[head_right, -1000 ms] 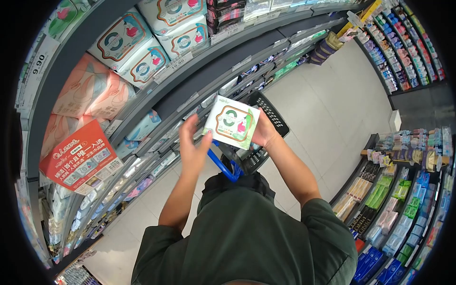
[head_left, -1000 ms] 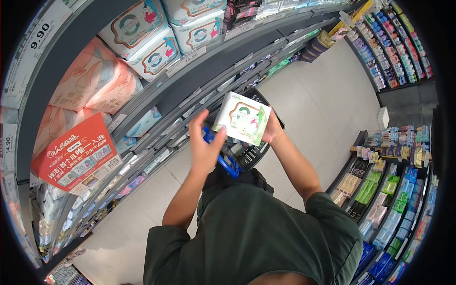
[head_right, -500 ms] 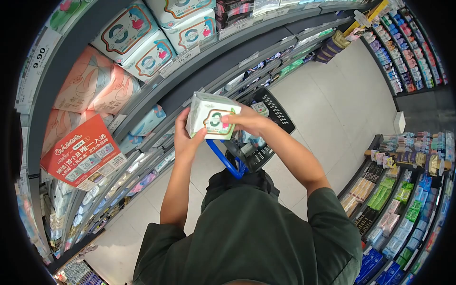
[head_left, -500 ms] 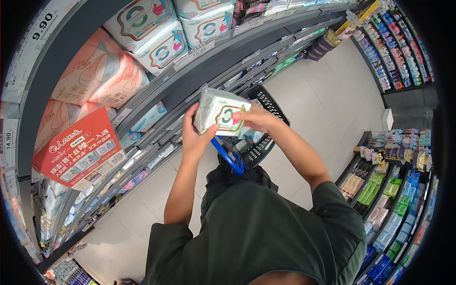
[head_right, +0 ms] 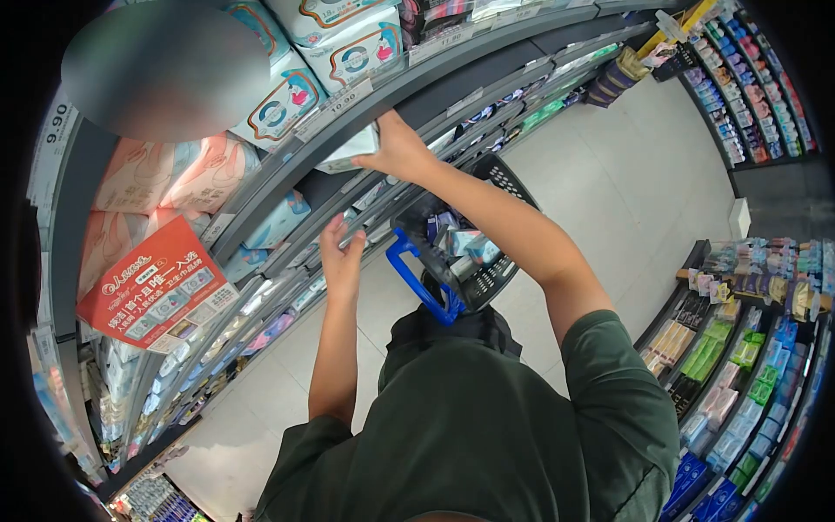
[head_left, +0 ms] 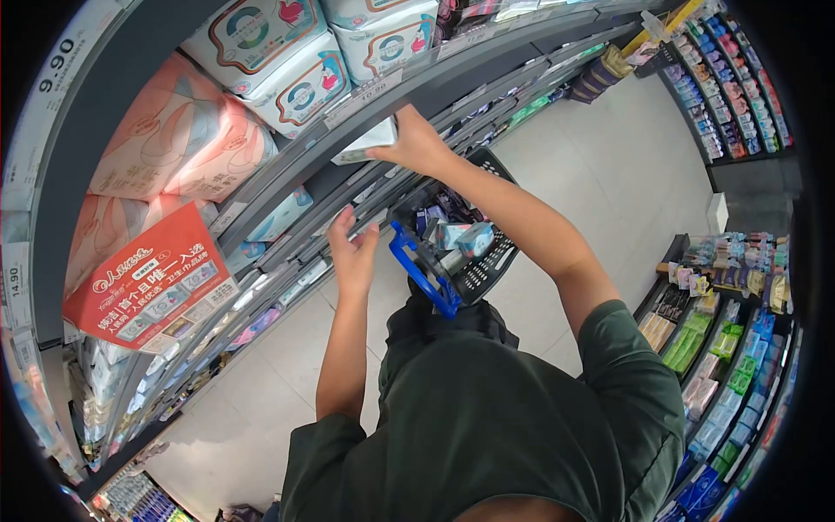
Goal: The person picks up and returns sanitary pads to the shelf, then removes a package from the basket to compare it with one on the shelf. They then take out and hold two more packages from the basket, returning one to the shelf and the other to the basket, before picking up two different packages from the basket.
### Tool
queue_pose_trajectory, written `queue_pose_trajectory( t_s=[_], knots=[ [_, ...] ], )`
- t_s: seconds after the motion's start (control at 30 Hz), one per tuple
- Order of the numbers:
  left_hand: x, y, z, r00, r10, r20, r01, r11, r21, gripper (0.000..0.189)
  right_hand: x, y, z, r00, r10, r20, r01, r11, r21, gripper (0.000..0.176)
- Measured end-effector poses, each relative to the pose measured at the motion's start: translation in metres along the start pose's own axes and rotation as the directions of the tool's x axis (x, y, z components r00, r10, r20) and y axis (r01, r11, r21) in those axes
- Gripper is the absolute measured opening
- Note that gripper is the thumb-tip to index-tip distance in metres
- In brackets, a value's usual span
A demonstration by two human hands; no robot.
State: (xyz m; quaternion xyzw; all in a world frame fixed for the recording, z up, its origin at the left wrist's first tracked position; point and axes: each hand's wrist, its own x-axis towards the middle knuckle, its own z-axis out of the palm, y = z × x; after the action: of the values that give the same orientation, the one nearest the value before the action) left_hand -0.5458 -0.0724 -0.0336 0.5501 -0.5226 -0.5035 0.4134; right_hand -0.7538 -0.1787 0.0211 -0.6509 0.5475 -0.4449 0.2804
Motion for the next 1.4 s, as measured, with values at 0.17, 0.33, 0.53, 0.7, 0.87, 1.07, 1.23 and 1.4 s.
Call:
queue_pose_trajectory(
  t_s=[0.17,0.33,0.53,0.7,0.87,1.07,1.23,1.4],
  knots=[
    [-0.011,-0.013,0.008,0.996,0.001,0.091,-0.002,1.0,0.012,0.054,0.027,0.015,0.035,0.985,-0.082,0.151,0.109,0.978,-0.18,0.075],
    [-0.022,-0.013,0.016,0.984,0.013,0.178,-0.036,0.991,0.127,0.05,0.03,0.01,0.054,0.911,0.028,0.411,0.009,0.996,-0.087,0.072],
    [-0.028,-0.016,0.022,0.97,0.051,0.237,-0.126,0.942,0.312,0.047,0.002,0.023,0.037,0.982,-0.091,0.169,0.124,0.972,-0.197,0.069],
    [-0.021,-0.028,0.037,0.95,0.119,0.289,-0.212,0.925,0.315,0.045,-0.076,0.053,-0.028,0.989,0.136,-0.059,-0.135,0.991,0.016,0.057],
    [-0.018,-0.044,0.06,0.893,0.196,0.406,-0.363,0.846,0.391,0.046,-0.192,0.158,-0.085,0.845,0.495,-0.203,-0.524,0.843,-0.121,0.054],
    [-0.033,-0.065,0.073,0.901,0.248,0.356,-0.426,0.659,0.62,0.052,-0.311,0.257,-0.11,0.638,0.746,-0.191,-0.77,0.622,-0.143,0.057],
    [-0.033,-0.075,0.086,0.938,0.218,0.269,-0.346,0.558,0.754,0.049,-0.34,0.334,-0.083,0.68,0.726,-0.105,-0.72,0.632,-0.287,0.069],
    [-0.034,-0.069,0.099,0.971,0.156,0.183,-0.237,0.501,0.832,0.044,-0.293,0.367,-0.063,0.562,0.82,-0.109,-0.796,0.5,-0.341,0.071]
  ],
)
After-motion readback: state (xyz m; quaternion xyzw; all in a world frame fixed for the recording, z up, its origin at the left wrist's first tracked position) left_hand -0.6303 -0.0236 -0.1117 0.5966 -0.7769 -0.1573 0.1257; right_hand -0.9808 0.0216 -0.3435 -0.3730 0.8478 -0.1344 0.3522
